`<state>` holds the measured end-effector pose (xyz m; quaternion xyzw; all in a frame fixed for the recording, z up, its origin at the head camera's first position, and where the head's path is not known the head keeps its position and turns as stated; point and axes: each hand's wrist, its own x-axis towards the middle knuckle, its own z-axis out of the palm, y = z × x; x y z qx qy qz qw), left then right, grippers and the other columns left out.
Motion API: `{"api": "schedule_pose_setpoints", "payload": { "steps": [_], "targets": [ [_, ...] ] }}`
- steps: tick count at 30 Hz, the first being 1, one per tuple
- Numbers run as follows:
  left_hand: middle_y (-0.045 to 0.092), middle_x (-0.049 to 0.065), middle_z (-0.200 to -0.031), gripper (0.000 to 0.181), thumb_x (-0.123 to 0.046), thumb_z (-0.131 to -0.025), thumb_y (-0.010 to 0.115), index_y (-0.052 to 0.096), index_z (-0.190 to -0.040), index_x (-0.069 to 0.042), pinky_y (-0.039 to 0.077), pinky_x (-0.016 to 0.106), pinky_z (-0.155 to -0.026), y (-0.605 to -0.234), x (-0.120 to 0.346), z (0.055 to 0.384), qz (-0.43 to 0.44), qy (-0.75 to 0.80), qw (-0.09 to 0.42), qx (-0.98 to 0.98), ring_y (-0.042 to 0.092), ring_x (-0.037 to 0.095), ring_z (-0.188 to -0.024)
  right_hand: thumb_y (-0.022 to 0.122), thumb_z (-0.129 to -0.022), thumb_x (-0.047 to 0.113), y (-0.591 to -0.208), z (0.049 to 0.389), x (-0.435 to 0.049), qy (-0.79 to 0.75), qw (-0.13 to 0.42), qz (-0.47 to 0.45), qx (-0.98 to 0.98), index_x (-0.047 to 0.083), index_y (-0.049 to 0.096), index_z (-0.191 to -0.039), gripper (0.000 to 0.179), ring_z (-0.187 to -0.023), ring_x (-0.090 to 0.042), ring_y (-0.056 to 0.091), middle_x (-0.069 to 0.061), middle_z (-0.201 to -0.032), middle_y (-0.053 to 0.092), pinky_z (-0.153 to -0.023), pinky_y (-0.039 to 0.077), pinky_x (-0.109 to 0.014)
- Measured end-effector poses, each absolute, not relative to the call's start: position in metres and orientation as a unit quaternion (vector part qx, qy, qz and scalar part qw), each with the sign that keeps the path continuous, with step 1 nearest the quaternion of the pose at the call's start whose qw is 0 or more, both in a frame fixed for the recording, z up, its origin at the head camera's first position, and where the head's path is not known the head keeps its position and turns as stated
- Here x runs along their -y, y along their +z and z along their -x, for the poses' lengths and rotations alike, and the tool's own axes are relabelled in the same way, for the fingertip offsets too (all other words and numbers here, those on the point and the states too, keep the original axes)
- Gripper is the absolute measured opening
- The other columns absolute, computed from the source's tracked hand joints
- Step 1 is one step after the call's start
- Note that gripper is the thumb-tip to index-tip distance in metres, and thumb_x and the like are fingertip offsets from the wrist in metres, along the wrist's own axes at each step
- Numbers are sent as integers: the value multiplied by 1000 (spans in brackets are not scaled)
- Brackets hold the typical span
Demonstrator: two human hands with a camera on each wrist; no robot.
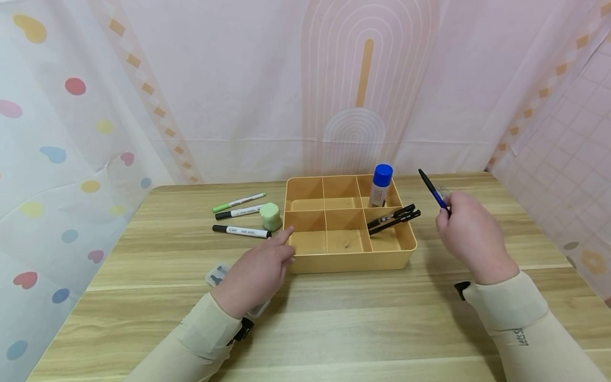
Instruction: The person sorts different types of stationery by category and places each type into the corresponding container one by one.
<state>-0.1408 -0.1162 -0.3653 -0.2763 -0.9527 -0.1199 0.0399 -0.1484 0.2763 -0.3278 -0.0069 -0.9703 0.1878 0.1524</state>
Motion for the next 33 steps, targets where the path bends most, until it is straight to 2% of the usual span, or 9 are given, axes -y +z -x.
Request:
{"api": "schedule_pose_setpoints", "payload": {
  "steps": [6, 12, 19, 27, 33],
  "targets": [
    [52, 16, -159, 15, -13, -106, 61, 72, -95, -10, 56, 49, -107, -365, 116, 141, 277, -120, 39, 952, 56, 34, -144, 52, -98, 7, -328, 147, -274, 191, 185, -17, 964, -1, 65, -97, 15, -79, -36, 59, -23, -91, 64, -65, 49, -53],
    [52, 16, -159, 15, -13, -106, 61, 72, -95, -10, 56, 49, -107, -365, 116, 141, 278, -120, 41, 952, 56, 34, -143, 55, -99, 6, -329, 147, -271, 192, 203, -32, 960, -6, 66, -103, 17, -91, -42, 63, -26, -98, 66, -76, 52, -60],
    [52, 16, -159, 15, -13, -106, 61, 72, -96, -10, 57, 49, -106, -366, 116, 141, 278, -120, 43, 952, 57, 34, -143, 56, -100, 6, -330, 147, -269, 187, 213, -48, 958, -7, 66, -110, 19, -104, -45, 62, -28, -110, 67, -88, 52, -63],
    [52, 17, -159, 14, -13, -105, 61, 72, -96, -9, 57, 49, -105, -366, 117, 141, 280, -120, 46, 951, 57, 34, -143, 59, -98, 2, -332, 147, -268, 178, 242, -76, 951, -5, 69, -109, 16, -100, -44, 63, -27, -106, 68, -84, 53, -61],
    [53, 17, -158, 14, -13, -105, 61, 72, -96, -9, 57, 49, -106, -367, 117, 141, 283, -119, 50, 950, 57, 34, -142, 61, -98, 2, -333, 147, -266, 177, 238, -81, 952, -4, 72, -109, 16, -97, -44, 61, -26, -103, 68, -82, 52, -60]
  ]
}}
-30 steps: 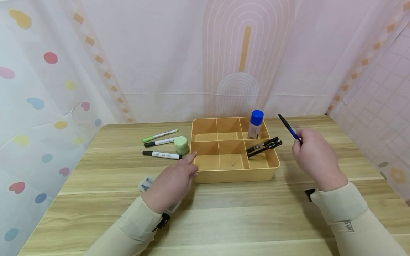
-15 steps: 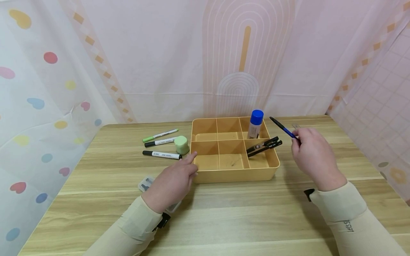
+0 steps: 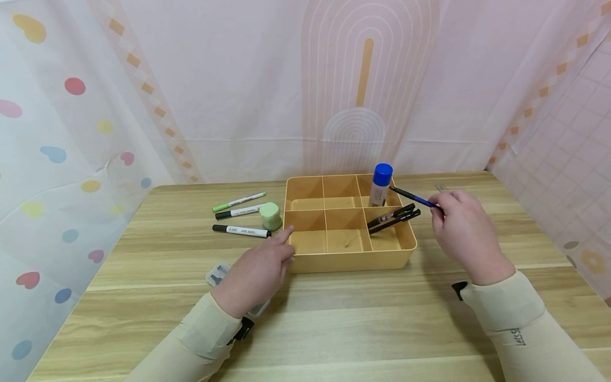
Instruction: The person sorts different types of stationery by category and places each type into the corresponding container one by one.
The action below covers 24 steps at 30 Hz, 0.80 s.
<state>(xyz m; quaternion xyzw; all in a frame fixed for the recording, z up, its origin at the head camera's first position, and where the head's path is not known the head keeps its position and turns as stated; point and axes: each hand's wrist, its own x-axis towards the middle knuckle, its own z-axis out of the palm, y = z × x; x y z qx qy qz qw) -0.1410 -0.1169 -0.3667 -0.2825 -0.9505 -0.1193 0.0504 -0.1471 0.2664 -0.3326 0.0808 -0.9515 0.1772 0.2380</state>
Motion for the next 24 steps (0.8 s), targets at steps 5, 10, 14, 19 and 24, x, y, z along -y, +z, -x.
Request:
{"api": "schedule_pose_setpoints", "payload": {
  "steps": [5, 10, 14, 19, 24],
  "targets": [
    [52, 16, -159, 15, -14, -106, 61, 71, -96, -10, 57, 49, -106, -367, 117, 141, 281, -119, 49, 951, 57, 33, -143, 62, -97, 0, -333, 147, -266, 174, 243, -85, 950, -3, 73, -108, 16, -94, -42, 60, -24, -99, 68, -82, 51, -58],
    [52, 16, -159, 16, -13, -105, 61, 70, -93, -10, 56, 49, -106, -367, 117, 141, 280, -121, 49, 951, 56, 33, -143, 64, -95, -2, -335, 149, -266, 169, 266, -102, 944, -2, 74, -104, 14, -92, -41, 60, -22, -97, 70, -83, 50, -55],
    [52, 16, -159, 16, -13, -105, 61, 70, -93, -10, 57, 50, -106, -367, 117, 141, 280, -123, 49, 951, 56, 34, -143, 66, -94, -4, -336, 149, -266, 168, 270, -111, 942, -1, 75, -103, 13, -93, -41, 61, -22, -98, 70, -84, 50, -56],
    [52, 17, -159, 16, -13, -106, 61, 70, -93, -10, 57, 50, -105, -367, 117, 141, 280, -126, 46, 951, 56, 35, -143, 68, -93, -6, -337, 150, -267, 164, 275, -124, 939, -1, 75, -101, 11, -93, -41, 61, -22, -96, 69, -86, 50, -56],
    [52, 17, -159, 18, -13, -106, 60, 69, -91, -10, 57, 49, -105, -366, 116, 141, 279, -126, 48, 951, 57, 34, -143, 71, -91, -7, -338, 151, -267, 152, 282, -138, 937, -1, 76, -99, 11, -90, -41, 61, -21, -93, 68, -86, 50, -56]
  ]
}}
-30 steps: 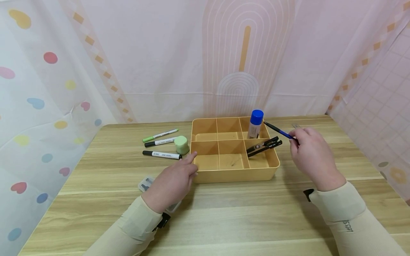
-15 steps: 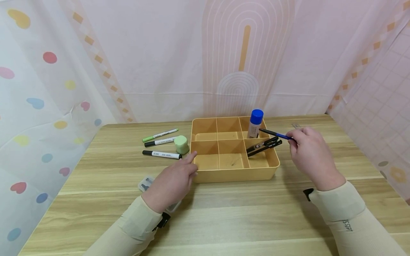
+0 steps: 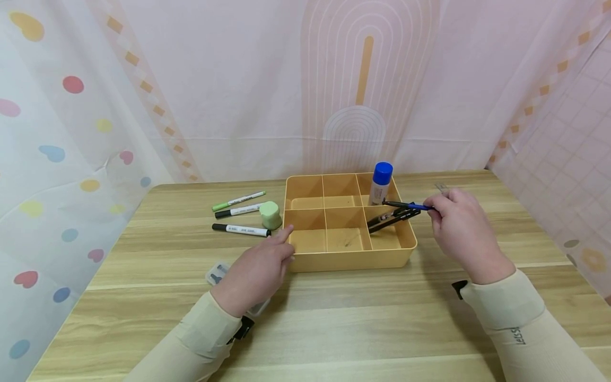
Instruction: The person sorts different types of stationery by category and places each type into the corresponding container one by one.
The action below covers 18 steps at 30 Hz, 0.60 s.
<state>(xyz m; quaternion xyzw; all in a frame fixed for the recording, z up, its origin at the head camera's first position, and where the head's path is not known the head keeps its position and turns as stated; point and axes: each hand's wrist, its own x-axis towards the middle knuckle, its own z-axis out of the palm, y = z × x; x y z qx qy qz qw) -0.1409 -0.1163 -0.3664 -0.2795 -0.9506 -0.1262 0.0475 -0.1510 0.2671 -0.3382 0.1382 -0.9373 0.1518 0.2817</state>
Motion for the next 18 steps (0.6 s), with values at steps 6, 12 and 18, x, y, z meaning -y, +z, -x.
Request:
{"api": "schedule_pose_setpoints", "payload": {
  "steps": [6, 12, 18],
  "targets": [
    [52, 17, -159, 17, -13, -106, 61, 70, -91, -10, 59, 49, -102, -366, 116, 141, 279, -127, 48, 951, 58, 34, -142, 73, -89, -6, -339, 151, -267, 140, 281, -149, 938, 0, 76, -97, 10, -89, -41, 62, -19, -92, 68, -84, 49, -55],
    [52, 16, -159, 17, -13, -106, 61, 69, -91, -11, 59, 49, -102, -366, 116, 141, 279, -126, 48, 951, 57, 34, -142, 75, -87, -7, -340, 151, -267, 142, 281, -159, 936, 3, 77, -95, 13, -92, -43, 61, -17, -93, 68, -85, 47, -56],
    [53, 17, -159, 17, -13, -105, 61, 69, -91, -10, 58, 49, -103, -365, 116, 140, 280, -126, 50, 950, 57, 34, -142, 76, -87, -5, -341, 151, -267, 138, 277, -169, 936, 6, 78, -94, 13, -92, -42, 57, -13, -92, 66, -84, 44, -55]
  ]
}}
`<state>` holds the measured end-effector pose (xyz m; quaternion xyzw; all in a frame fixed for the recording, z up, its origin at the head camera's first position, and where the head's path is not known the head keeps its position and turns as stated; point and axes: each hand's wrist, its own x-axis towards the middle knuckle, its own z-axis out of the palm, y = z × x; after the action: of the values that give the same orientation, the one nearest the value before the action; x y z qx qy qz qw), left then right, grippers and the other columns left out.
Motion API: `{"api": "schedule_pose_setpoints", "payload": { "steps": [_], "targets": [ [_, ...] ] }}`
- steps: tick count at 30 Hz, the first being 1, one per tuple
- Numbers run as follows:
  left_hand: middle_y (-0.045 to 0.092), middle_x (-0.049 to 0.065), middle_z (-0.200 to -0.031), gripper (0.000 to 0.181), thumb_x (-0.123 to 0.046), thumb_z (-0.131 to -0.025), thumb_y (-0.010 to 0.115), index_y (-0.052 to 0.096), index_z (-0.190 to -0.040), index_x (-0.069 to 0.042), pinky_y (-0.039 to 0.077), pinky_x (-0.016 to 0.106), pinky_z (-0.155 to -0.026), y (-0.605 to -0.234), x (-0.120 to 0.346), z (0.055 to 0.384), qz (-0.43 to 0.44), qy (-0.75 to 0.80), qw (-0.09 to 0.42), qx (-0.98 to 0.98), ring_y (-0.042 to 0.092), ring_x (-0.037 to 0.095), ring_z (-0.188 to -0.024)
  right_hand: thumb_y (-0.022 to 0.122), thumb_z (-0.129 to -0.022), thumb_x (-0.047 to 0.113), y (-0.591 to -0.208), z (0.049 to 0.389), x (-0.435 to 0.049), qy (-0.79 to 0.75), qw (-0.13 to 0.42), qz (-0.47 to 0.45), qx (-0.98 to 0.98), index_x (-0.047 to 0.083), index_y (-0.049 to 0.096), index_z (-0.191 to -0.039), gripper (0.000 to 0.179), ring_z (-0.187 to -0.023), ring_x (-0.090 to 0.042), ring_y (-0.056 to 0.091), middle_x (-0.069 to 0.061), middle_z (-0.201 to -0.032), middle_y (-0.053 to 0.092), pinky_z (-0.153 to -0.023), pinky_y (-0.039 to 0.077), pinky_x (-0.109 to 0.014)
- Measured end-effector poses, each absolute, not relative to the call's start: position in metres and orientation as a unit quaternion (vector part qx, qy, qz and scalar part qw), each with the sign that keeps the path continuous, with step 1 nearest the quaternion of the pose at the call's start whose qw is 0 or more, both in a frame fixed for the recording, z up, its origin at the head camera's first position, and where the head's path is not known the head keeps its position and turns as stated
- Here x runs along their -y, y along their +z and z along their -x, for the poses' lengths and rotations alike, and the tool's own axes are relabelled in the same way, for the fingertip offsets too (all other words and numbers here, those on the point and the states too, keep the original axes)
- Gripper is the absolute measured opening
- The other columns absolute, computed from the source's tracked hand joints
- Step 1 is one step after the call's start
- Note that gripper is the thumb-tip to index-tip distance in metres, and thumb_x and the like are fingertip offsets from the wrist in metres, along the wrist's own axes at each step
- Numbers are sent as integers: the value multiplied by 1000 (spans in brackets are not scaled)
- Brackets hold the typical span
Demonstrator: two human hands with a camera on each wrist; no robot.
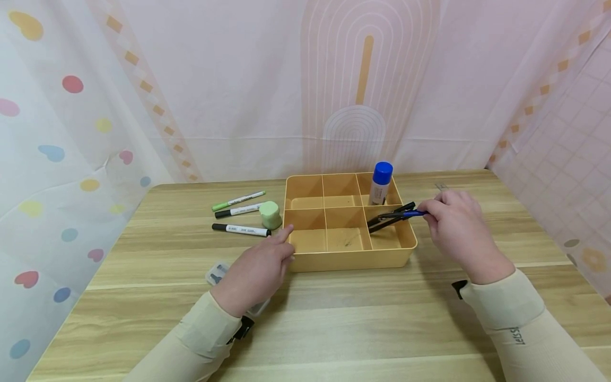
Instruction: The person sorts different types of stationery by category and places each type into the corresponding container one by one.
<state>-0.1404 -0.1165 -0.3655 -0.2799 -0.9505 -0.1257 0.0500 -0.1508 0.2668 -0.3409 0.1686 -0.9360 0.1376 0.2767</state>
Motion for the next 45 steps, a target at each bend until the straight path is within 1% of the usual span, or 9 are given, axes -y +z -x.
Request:
{"api": "schedule_pose_setpoints", "payload": {
  "steps": [5, 13, 18, 30, 37, 42, 45],
  "targets": [
    [53, 17, -159, 17, -13, -105, 61, 69, -90, -11, 59, 49, -102, -366, 117, 141, 280, -126, 52, 950, 57, 34, -142, 77, -88, -4, -342, 151, -266, 129, 268, -177, 938, 7, 79, -94, 13, -92, -41, 55, -13, -92, 65, -85, 42, -55],
    [53, 17, -158, 18, -13, -105, 61, 68, -89, -11, 60, 48, -99, -366, 117, 141, 281, -125, 49, 950, 58, 35, -141, 78, -87, -2, -343, 150, -264, 117, 279, -191, 934, 9, 80, -92, 12, -89, -39, 53, -11, -90, 63, -82, 41, -55],
    [52, 16, -159, 18, -13, -106, 61, 68, -89, -11, 60, 49, -100, -366, 117, 141, 279, -123, 45, 951, 58, 35, -142, 78, -87, -2, -343, 150, -263, 109, 280, -196, 934, 10, 80, -92, 13, -91, -40, 54, -9, -89, 63, -82, 42, -56],
    [52, 15, -160, 17, -14, -106, 60, 70, -93, -11, 58, 50, -104, -366, 116, 140, 274, -121, 40, 953, 56, 34, -143, 77, -86, -5, -345, 151, -261, 107, 267, -203, 936, 12, 81, -92, 18, -97, -44, 56, -9, -89, 62, -92, 43, -63],
    [51, 15, -160, 16, -14, -106, 60, 70, -94, -11, 57, 50, -105, -365, 116, 140, 273, -124, 37, 953, 56, 35, -143, 79, -86, -4, -347, 150, -259, 99, 265, -203, 937, 11, 83, -93, 17, -94, -41, 54, -10, -88, 60, -90, 42, -60],
    [51, 15, -160, 15, -14, -106, 61, 70, -95, -11, 57, 50, -105, -365, 116, 140, 275, -123, 39, 953, 56, 35, -143, 77, -85, -6, -347, 149, -257, 84, 257, -207, 940, 11, 82, -93, 20, -93, -40, 54, -11, -90, 61, -87, 44, -59],
    [52, 16, -160, 15, -14, -106, 61, 71, -95, -10, 57, 50, -106, -365, 117, 140, 277, -122, 41, 952, 56, 35, -143, 76, -85, -6, -347, 150, -257, 76, 255, -211, 941, 11, 82, -94, 20, -92, -38, 53, -11, -89, 61, -89, 45, -59]
  ]
}}
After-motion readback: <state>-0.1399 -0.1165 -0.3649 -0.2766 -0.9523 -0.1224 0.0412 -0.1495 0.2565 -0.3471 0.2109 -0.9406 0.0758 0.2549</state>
